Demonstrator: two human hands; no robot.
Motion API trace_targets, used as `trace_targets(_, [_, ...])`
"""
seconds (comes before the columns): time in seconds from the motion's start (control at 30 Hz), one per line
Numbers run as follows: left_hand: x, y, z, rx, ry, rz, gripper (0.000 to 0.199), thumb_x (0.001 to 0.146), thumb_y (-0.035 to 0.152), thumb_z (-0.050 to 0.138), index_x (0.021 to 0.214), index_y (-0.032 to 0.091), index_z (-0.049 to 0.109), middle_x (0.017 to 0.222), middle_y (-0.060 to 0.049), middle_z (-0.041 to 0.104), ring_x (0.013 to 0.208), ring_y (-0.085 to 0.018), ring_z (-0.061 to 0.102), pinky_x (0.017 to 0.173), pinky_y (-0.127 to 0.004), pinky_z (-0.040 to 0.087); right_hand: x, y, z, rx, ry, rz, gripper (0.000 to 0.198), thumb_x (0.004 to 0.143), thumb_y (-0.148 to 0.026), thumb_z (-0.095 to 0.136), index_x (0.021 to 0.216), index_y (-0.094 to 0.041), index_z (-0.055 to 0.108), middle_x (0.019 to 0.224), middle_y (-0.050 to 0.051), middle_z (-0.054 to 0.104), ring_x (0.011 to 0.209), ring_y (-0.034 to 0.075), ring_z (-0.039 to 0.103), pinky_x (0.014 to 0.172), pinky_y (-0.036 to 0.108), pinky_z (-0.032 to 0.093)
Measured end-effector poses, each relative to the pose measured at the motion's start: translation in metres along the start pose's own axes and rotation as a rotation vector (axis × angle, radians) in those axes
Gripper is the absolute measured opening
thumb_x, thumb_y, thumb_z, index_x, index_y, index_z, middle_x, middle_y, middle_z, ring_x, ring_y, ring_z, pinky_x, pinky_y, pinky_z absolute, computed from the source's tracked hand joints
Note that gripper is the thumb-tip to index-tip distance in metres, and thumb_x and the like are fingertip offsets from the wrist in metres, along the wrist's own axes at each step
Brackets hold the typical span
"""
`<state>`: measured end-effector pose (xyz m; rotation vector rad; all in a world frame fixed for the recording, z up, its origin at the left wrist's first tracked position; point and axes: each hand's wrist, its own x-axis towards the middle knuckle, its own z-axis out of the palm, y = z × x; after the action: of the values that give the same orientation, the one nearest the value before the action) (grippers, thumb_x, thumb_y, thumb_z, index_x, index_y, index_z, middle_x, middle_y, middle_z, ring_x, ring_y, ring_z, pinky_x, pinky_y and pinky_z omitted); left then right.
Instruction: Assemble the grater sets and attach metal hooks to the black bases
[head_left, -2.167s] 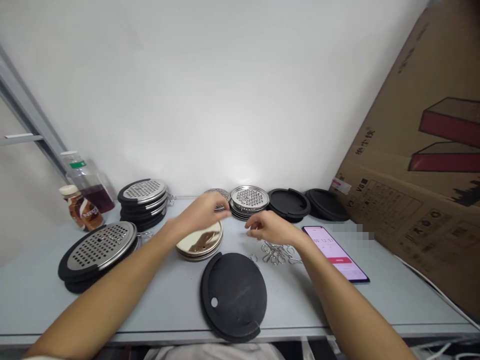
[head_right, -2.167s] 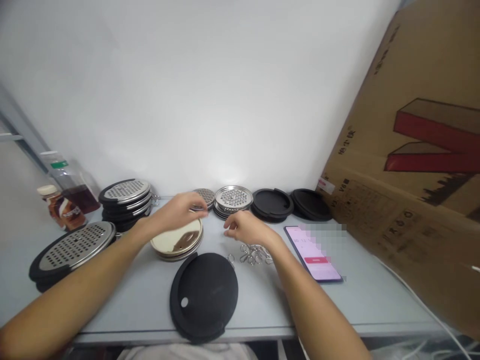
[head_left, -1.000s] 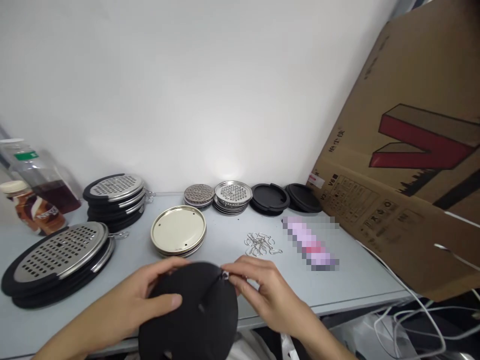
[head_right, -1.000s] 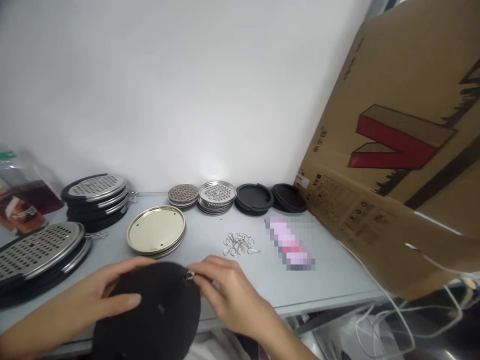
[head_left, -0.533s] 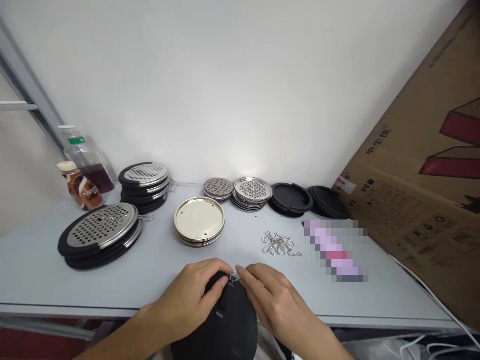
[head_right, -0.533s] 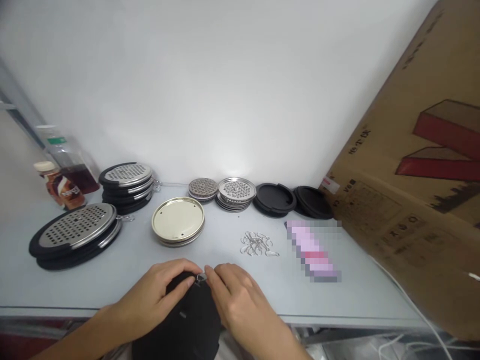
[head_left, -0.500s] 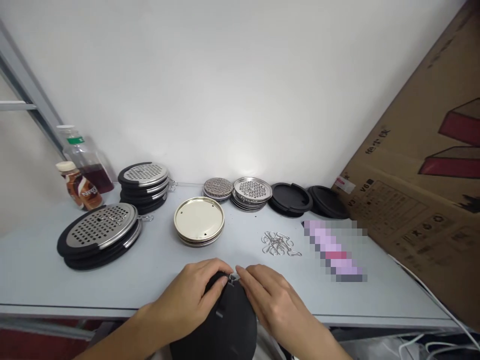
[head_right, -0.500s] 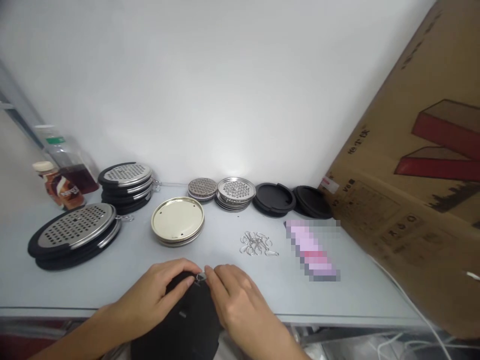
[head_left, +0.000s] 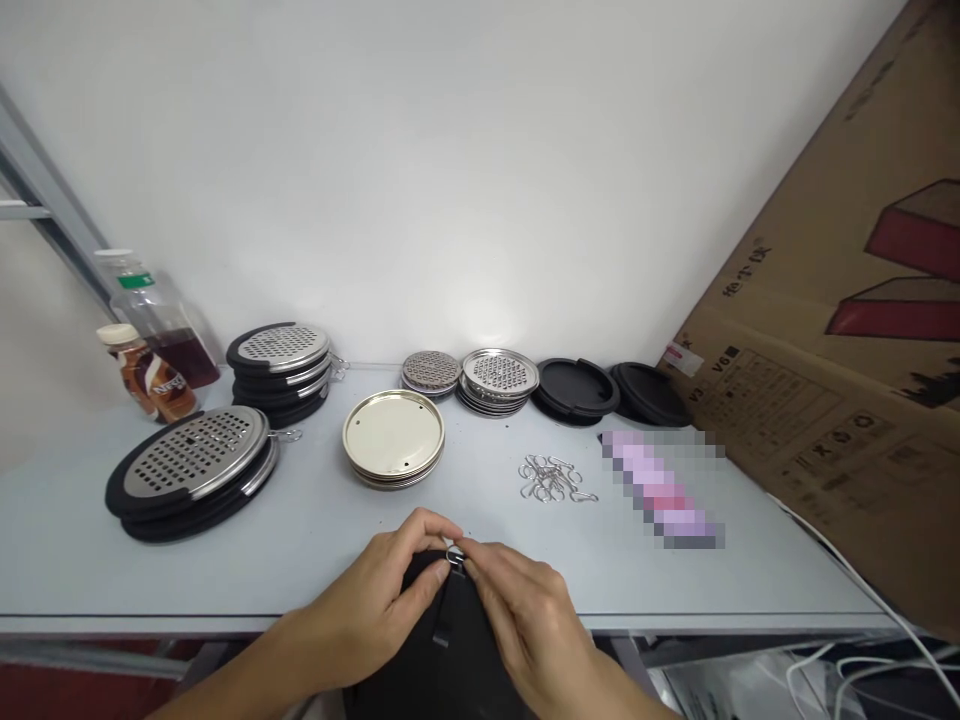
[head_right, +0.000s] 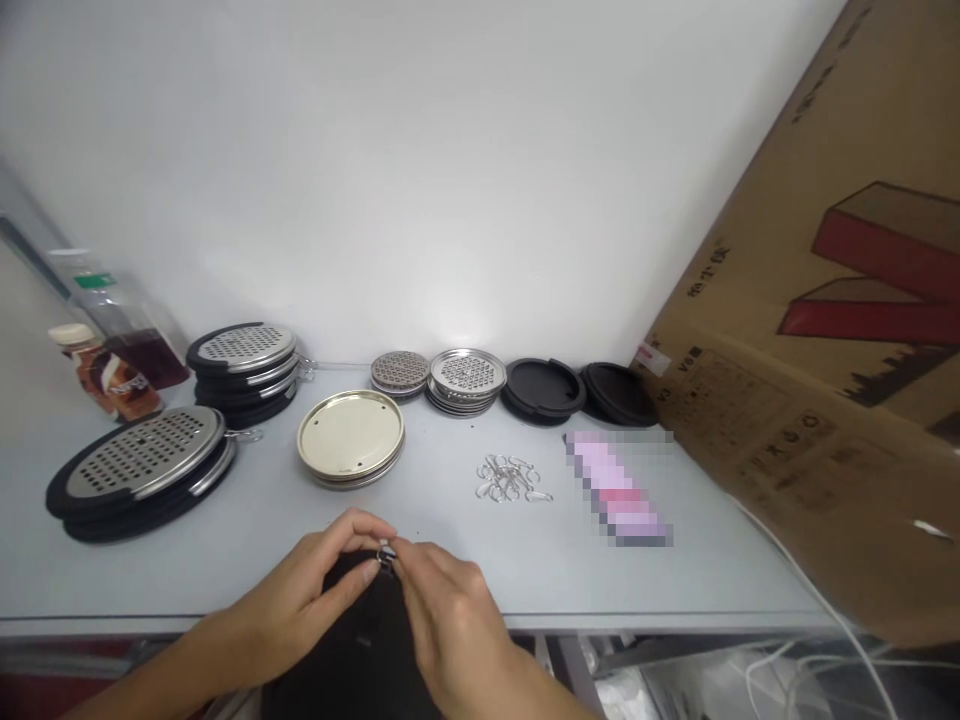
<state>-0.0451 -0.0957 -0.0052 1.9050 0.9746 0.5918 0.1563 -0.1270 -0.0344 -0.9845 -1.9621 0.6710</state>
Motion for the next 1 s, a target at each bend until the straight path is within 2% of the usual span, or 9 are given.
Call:
trace_targets(0.1, [0.000, -0.003, 0.003, -0.009, 0.040, -0.026, 0.020, 0.096, 0.025, 0.048, 0.116, 0.025, 0.054, 0.110, -0.003, 0.067, 0.106, -0.019, 0.061, 0.092, -0.030, 0.046, 0.010, -0.009, -0.016, 0.120, -0.099, 0.210, 0.028, 0.100, -0.026, 0.046, 0.116, -0.024, 0.069, 0.084, 0.002, 0.070, 0.071, 0.015, 0.064, 0.069, 0.024, 0.052])
trace_targets(0.23, [0.003, -0.006, 0.004, -0.119, 0.078, -0.150, 0.015, 0.092, 0.027, 0.054, 0.105, 0.022, 0.058, 0.090, -0.001, 0.069, 0.083, -0.018, 0.062, 0.075, -0.029, 0.047, 0.010, -0.003, -0.019, 0.231, -0.041, 0.382, 0.030, 0.095, -0.038, 0.056, 0.083, -0.018, 0.075, 0.067, 0.001, 0.066, 0.062, 0.014, 0.058, 0.057, 0.022, 0.045])
trace_targets(0.37, [0.002, -0.005, 0.002, -0.245, 0.048, -0.202, 0.009, 0.089, 0.026, 0.057, 0.093, 0.019, 0.059, 0.084, -0.001, 0.068, 0.082, -0.018, 0.060, 0.075, -0.028, 0.045, 0.003, 0.004, 0.004, 0.387, 0.104, 0.413, 0.031, 0.093, -0.041, 0.059, 0.080, -0.018, 0.076, 0.075, 0.002, 0.070, 0.071, 0.017, 0.062, 0.064, 0.023, 0.047])
trace_targets(0.5, [0.001, -0.002, 0.006, -0.275, -0.001, -0.223, 0.013, 0.086, 0.022, 0.058, 0.099, 0.020, 0.057, 0.081, 0.002, 0.067, 0.077, -0.016, 0.057, 0.071, -0.026, 0.042, 0.003, -0.001, 0.020, 0.506, 0.134, 0.390, 0.024, 0.092, -0.038, 0.061, 0.087, -0.021, 0.078, 0.080, 0.003, 0.073, 0.076, 0.018, 0.066, 0.068, 0.025, 0.051])
trace_targets(0.6, [0.001, 0.000, 0.010, -0.243, 0.011, -0.250, 0.015, 0.086, 0.024, 0.058, 0.100, 0.020, 0.056, 0.076, 0.003, 0.065, 0.070, -0.015, 0.055, 0.063, -0.023, 0.040, 0.009, -0.003, 0.013, 0.534, 0.185, 0.328, 0.019, 0.090, -0.036, 0.065, 0.090, -0.023, 0.079, 0.091, 0.005, 0.075, 0.087, 0.021, 0.069, 0.080, 0.028, 0.053])
trace_targets(0.67, [-0.002, 0.001, 0.008, -0.144, 0.028, -0.252, 0.014, 0.090, 0.032, 0.056, 0.093, 0.020, 0.059, 0.071, 0.003, 0.062, 0.066, -0.015, 0.054, 0.059, -0.023, 0.040, 0.014, 0.003, 0.000, 0.505, 0.325, 0.320, 0.018, 0.088, -0.037, 0.068, 0.087, -0.023, 0.079, 0.092, 0.006, 0.075, 0.091, 0.021, 0.068, 0.085, 0.029, 0.052])
trace_targets(0.77, [-0.011, 0.009, -0.007, 0.030, 0.046, -0.172, 0.026, 0.092, 0.039, 0.053, 0.078, 0.020, 0.065, 0.070, 0.001, 0.062, 0.069, -0.016, 0.057, 0.061, -0.023, 0.043, 0.022, 0.025, -0.024, 0.587, 0.557, 0.405, 0.021, 0.084, -0.041, 0.072, 0.089, -0.020, 0.075, 0.085, 0.006, 0.074, 0.078, 0.018, 0.069, 0.081, 0.031, 0.054])
trace_targets(0.87, [-0.014, 0.028, -0.031, 0.117, 0.099, -0.047, 0.025, 0.094, 0.035, 0.053, 0.086, 0.022, 0.071, 0.072, 0.001, 0.066, 0.068, -0.017, 0.060, 0.059, -0.022, 0.047, 0.028, 0.050, -0.041, 0.806, 0.607, 0.547, 0.029, 0.078, -0.041, 0.076, 0.093, -0.017, 0.071, 0.080, 0.005, 0.072, 0.060, 0.014, 0.065, 0.062, 0.026, 0.053])
trace_targets(1.0, [0.019, 0.059, -0.047, 0.308, 0.222, 0.392, 0.019, 0.094, 0.024, 0.057, 0.107, 0.026, 0.072, 0.094, -0.002, 0.071, 0.085, -0.017, 0.064, 0.076, -0.024, 0.052, 0.030, 0.062, -0.050, 0.918, 0.627, 0.582, 0.029, 0.071, -0.030, 0.079, 0.093, -0.014, 0.070, 0.068, 0.002, 0.067, 0.053, 0.012, 0.061, 0.050, 0.022, 0.050])
